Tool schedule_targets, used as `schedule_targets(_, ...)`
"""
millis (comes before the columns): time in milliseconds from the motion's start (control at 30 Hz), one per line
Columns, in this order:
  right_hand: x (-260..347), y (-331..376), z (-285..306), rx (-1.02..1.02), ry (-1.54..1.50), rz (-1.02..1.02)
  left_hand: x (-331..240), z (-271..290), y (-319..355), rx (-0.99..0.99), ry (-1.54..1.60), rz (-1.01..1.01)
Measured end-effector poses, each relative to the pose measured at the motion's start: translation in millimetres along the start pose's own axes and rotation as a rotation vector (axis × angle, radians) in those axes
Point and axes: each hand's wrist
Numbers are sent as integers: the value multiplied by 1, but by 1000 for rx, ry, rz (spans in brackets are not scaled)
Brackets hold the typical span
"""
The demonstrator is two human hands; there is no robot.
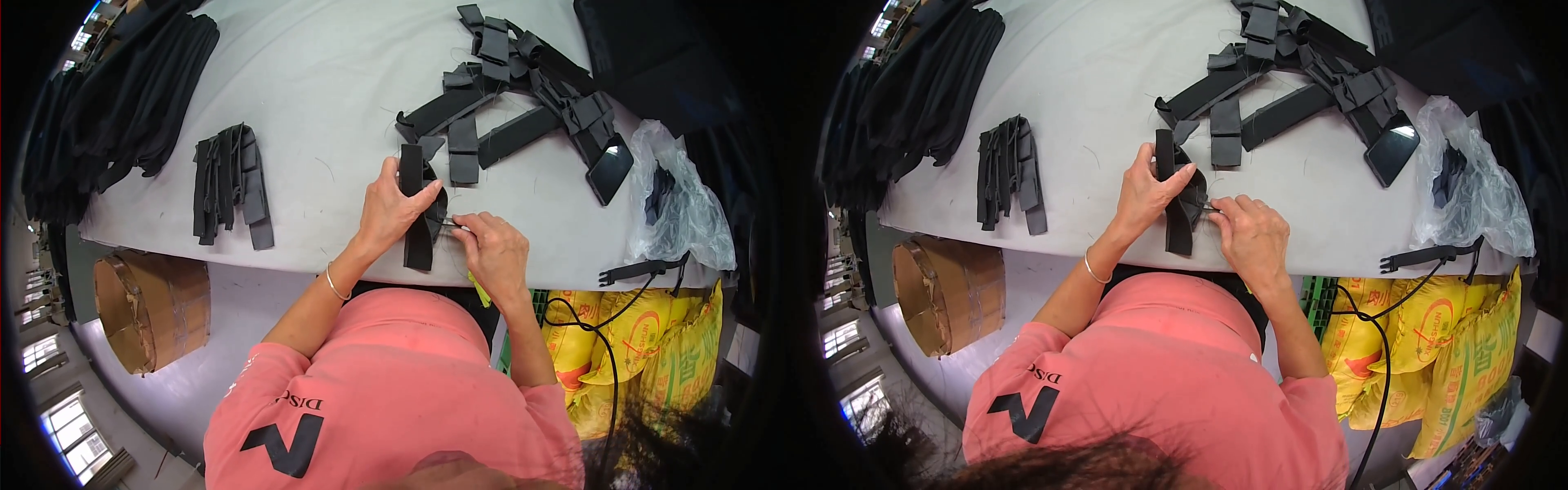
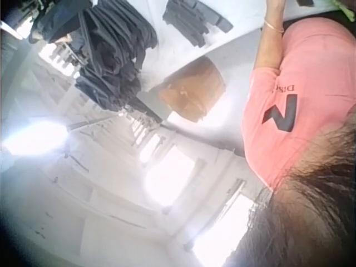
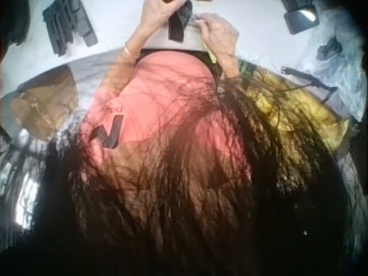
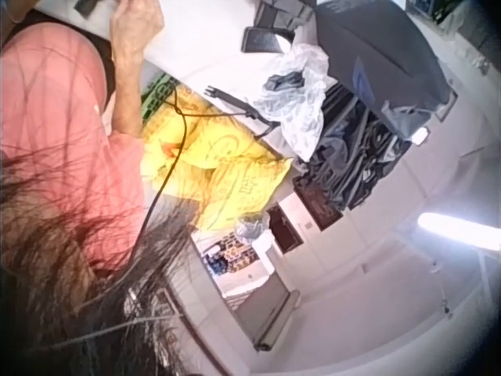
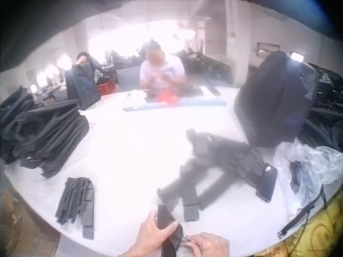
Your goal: Trim loose threads from black fabric components using a pair of small scissors.
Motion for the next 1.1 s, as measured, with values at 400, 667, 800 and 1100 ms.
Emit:
schedule_targets(400, -19, -16, -6, 48, -2, 204, 12, 0, 0, 42, 70, -29)
schedule_targets(667, -24, -20, -5, 18, 78, 348, 9, 3, 1, 56, 167, 18)
schedule_targets(800, -27, -23, -6, 14, 95, 396, 13, 1, 1, 54, 205, 1)
schedule_targets(1100, -28, -24, -5, 23, 91, 399, 13, 3, 1, 62, 176, 25)
Point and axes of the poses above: each hand's wrist, its own y-axis away from the middle knuckle, its own z-axis out of the back of the hand, x = y × z, and after that the axes turned 7 degrees about y, right-handed
